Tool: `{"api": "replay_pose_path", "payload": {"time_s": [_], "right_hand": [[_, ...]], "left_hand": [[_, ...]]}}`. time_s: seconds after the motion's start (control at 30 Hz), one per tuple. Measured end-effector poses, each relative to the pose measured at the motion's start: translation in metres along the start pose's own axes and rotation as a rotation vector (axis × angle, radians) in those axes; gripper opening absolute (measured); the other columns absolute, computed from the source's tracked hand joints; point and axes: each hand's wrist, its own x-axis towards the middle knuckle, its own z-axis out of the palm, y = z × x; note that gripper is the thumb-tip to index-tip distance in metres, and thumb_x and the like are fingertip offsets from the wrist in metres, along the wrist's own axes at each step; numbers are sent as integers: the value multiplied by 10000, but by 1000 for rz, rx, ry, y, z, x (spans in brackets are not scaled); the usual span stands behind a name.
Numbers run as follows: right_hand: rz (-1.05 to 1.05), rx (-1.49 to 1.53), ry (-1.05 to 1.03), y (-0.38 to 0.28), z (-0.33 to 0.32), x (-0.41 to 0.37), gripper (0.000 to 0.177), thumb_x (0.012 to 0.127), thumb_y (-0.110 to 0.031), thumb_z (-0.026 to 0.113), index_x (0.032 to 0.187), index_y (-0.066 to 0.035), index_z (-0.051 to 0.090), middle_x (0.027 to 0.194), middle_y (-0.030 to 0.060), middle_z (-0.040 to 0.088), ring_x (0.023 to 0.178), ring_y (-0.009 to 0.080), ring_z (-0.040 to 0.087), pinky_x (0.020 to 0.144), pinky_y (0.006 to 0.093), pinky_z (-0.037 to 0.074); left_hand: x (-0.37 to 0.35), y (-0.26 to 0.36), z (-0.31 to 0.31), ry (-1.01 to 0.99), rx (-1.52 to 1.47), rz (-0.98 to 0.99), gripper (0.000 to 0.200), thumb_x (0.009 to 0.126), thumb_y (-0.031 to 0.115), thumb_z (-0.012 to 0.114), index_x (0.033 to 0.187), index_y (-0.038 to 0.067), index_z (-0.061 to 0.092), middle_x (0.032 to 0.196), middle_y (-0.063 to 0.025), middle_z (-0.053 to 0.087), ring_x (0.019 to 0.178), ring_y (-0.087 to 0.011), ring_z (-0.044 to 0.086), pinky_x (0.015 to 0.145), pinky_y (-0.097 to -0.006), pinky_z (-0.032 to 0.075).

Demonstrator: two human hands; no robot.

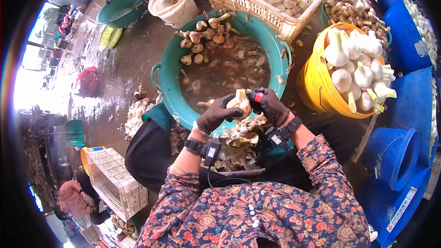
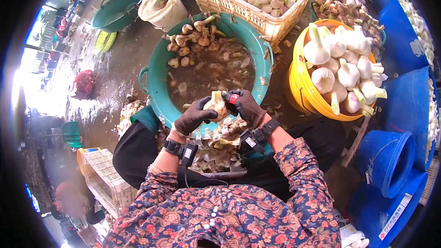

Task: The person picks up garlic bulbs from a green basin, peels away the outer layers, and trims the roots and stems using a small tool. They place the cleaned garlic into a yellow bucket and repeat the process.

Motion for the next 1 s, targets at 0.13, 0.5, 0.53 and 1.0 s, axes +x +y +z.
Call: {"api": "replay_pose_path", "payload": {"time_s": [0.13,0.5,0.53,1.0], "right_hand": [[48,96,227,5,19,1,354,876,-419,556,894,-70,610,737,28,605,563,127,567,478,242,460],[372,278,-257,25,1,8,479,928,-535,340,878,-119,572,713,-29,523,574,100,451,511,219,380],[309,346,-321,31,-6,7,391,941,-437,404,861,-93,569,714,-40,518,620,80,472,546,207,382],[-369,-268,-201,8,13,-1,617,721,-158,694,1268,-56,429,1157,91,518,1125,219,458,959,328,368]], "left_hand": [[8,-14,25,196,-188,261,605,763,161,696,1279,2,422,1166,-60,540,1043,-143,526,884,-278,438],[8,-36,31,584,556,291,211,789,73,668,979,-11,635,848,-51,669,799,-133,616,703,-252,487],[7,-33,34,615,615,347,160,826,99,640,940,-13,641,790,-32,665,744,-123,611,671,-253,483],[-3,-58,-8,595,296,417,358,989,252,343,1149,-8,530,1035,-77,620,952,-152,586,840,-284,462]]}}
